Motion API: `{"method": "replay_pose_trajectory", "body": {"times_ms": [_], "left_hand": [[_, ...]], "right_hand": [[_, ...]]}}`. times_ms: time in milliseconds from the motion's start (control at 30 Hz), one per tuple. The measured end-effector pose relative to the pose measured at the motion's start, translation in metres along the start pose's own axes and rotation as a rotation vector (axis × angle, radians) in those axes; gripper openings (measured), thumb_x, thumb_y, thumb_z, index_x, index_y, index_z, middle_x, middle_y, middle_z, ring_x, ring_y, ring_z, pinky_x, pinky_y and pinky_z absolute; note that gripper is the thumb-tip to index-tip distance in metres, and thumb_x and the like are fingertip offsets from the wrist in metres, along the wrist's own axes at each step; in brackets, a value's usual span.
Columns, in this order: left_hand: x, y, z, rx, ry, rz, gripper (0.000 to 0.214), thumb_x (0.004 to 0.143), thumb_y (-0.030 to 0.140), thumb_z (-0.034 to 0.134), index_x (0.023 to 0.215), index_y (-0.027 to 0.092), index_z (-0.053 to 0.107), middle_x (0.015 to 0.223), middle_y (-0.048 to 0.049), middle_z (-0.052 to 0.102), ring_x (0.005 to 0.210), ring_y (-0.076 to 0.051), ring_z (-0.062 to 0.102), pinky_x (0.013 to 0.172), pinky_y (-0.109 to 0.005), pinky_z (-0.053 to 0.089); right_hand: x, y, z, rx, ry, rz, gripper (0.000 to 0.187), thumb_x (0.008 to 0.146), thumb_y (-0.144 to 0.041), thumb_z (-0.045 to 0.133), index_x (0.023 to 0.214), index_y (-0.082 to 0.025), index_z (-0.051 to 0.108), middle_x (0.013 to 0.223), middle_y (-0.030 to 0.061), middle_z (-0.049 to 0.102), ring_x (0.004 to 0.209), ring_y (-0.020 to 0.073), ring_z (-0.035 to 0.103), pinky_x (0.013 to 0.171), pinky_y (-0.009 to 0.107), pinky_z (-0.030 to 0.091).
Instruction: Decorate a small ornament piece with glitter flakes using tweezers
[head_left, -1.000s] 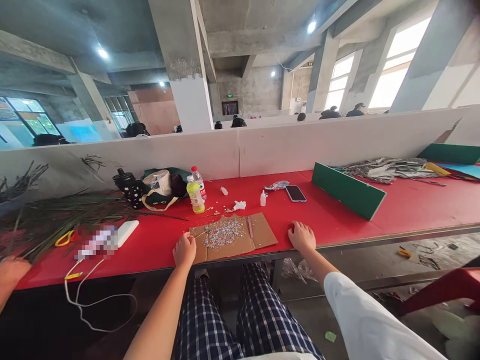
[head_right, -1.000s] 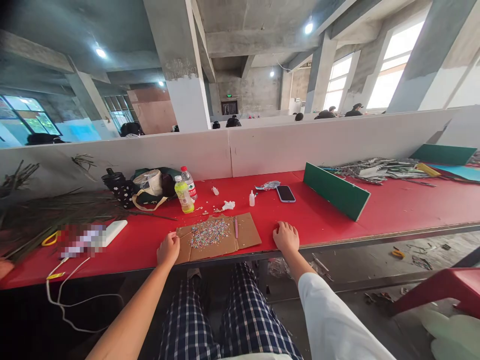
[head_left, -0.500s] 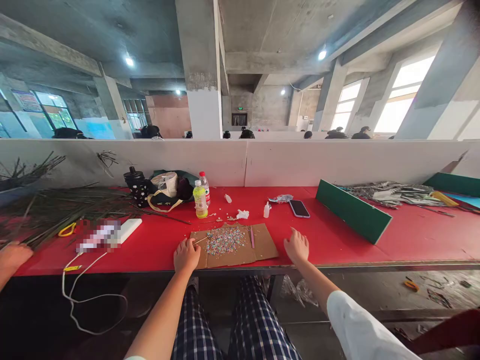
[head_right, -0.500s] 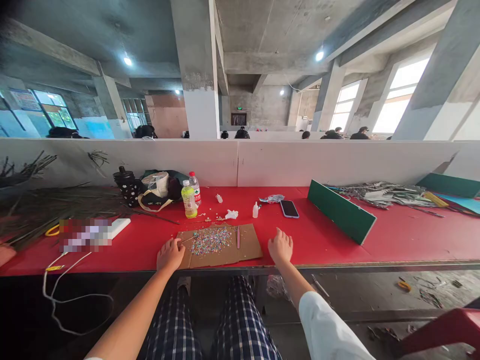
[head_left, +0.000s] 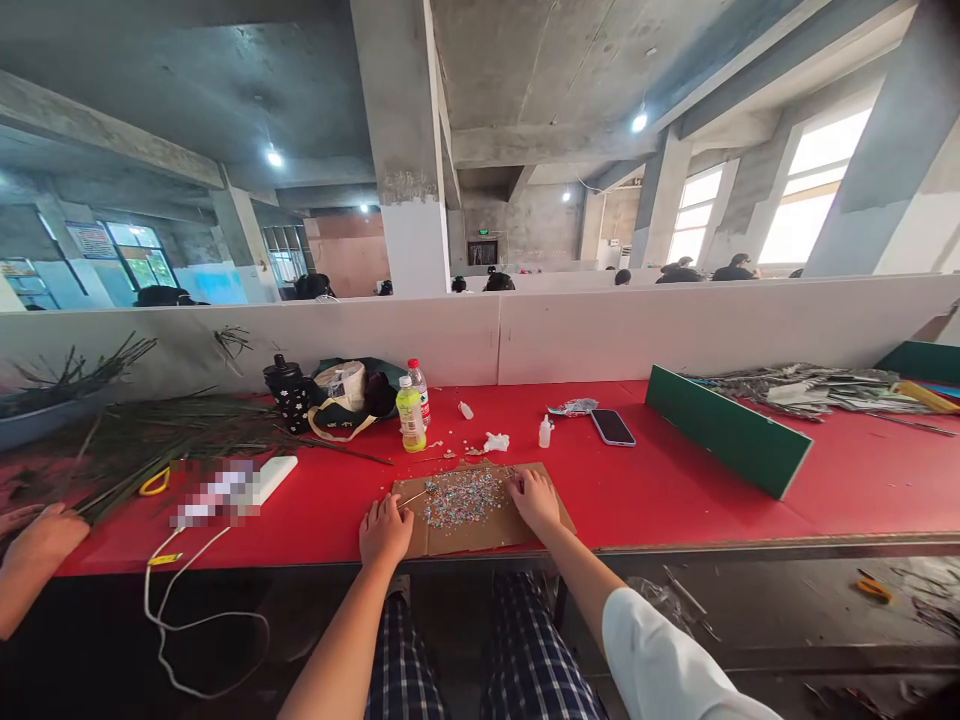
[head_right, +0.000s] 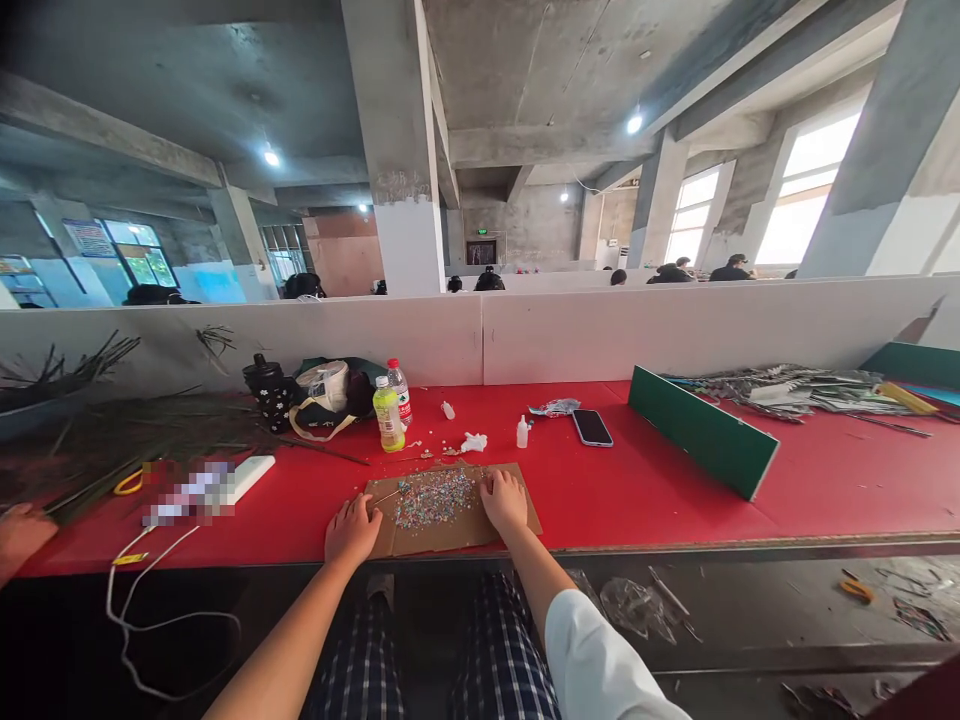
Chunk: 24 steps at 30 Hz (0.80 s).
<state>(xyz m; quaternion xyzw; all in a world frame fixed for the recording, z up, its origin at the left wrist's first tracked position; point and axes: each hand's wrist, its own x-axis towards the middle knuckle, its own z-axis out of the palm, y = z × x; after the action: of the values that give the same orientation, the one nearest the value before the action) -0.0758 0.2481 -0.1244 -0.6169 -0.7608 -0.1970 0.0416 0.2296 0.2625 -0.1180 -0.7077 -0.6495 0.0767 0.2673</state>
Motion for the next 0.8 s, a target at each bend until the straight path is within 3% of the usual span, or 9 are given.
{"method": "replay_pose_trajectory", "body": {"times_ms": [200, 433, 800], "left_hand": [[-0.0022, -0.0004, -0.005, 0.003, -0.003, 0.008, 0.041, 0.101, 0.038, 0.068, 0.137, 0.019, 0.062, 0.148, -0.0116, 0.059, 0.137, -0.029, 0.057, 0.116, -0.057, 0.05], [-0.0005, -0.0023, -0.0096, 0.026, -0.002, 0.004, 0.039, 0.101, 0.036, 0.068, 0.135, 0.018, 0.063, 0.144, -0.0111, 0.062, 0.135, -0.028, 0.059, 0.115, -0.055, 0.051], [-0.0002, -0.0022, -0.0062, 0.013, -0.001, -0.007, 0.042, 0.101, 0.037, 0.067, 0.137, 0.018, 0.062, 0.148, -0.0116, 0.059, 0.136, -0.029, 0.058, 0.116, -0.057, 0.05]], "right_hand": [[-0.0036, -0.0049, 0.0015, -0.042, -0.034, -0.081, 0.035, 0.103, -0.039, 0.066, 0.132, -0.02, 0.065, 0.137, 0.0105, 0.066, 0.123, 0.0265, 0.066, 0.106, 0.052, 0.056], [0.0009, -0.005, 0.0068, -0.032, 0.009, -0.036, 0.03, 0.102, -0.04, 0.066, 0.124, -0.019, 0.068, 0.133, 0.0099, 0.068, 0.122, 0.0256, 0.066, 0.107, 0.051, 0.055], [0.0014, 0.0011, 0.0045, 0.093, 0.016, 0.009, 0.034, 0.102, -0.04, 0.066, 0.128, -0.018, 0.066, 0.13, 0.0096, 0.069, 0.114, 0.0244, 0.069, 0.099, 0.048, 0.059]]}}
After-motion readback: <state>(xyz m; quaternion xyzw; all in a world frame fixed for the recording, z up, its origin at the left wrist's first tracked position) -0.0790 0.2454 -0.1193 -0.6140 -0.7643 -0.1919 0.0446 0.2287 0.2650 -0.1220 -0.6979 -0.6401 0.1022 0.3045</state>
